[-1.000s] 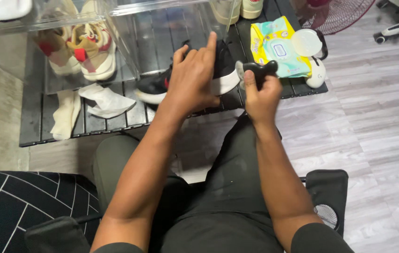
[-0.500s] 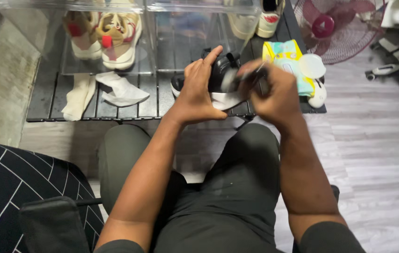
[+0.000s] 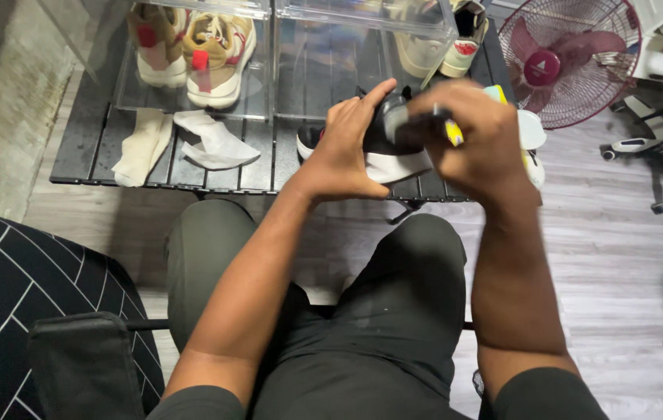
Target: The person scrubs a black sneaker with a brush, focusing on the upper, midsole, and outsole. They then wipe the shoe with a cloth. The shoe is handled one at a time on a slatted table.
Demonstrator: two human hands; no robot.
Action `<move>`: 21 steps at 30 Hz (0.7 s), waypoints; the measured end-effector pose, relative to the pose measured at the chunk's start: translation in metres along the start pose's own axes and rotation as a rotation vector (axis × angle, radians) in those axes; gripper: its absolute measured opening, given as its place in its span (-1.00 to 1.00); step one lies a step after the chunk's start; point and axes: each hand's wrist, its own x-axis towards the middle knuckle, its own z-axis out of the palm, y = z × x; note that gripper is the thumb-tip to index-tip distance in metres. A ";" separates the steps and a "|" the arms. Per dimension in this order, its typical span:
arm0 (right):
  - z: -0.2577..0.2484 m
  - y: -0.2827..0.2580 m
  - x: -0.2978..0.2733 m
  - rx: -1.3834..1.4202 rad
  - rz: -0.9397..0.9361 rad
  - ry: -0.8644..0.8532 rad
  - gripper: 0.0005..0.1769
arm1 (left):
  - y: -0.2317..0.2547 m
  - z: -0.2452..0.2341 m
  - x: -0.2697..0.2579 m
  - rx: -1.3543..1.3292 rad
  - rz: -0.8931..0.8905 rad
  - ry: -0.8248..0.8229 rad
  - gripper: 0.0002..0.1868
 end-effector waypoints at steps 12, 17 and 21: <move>0.009 -0.012 0.028 0.035 -0.010 0.054 -0.76 | -0.003 0.000 0.006 -0.022 0.056 0.089 0.34; -0.010 -0.018 0.026 0.073 0.057 -0.238 -0.67 | -0.003 -0.011 0.004 -0.071 0.016 0.104 0.34; 0.002 0.002 0.025 0.166 0.051 0.057 -0.72 | 0.000 -0.015 0.003 -0.069 0.027 0.075 0.30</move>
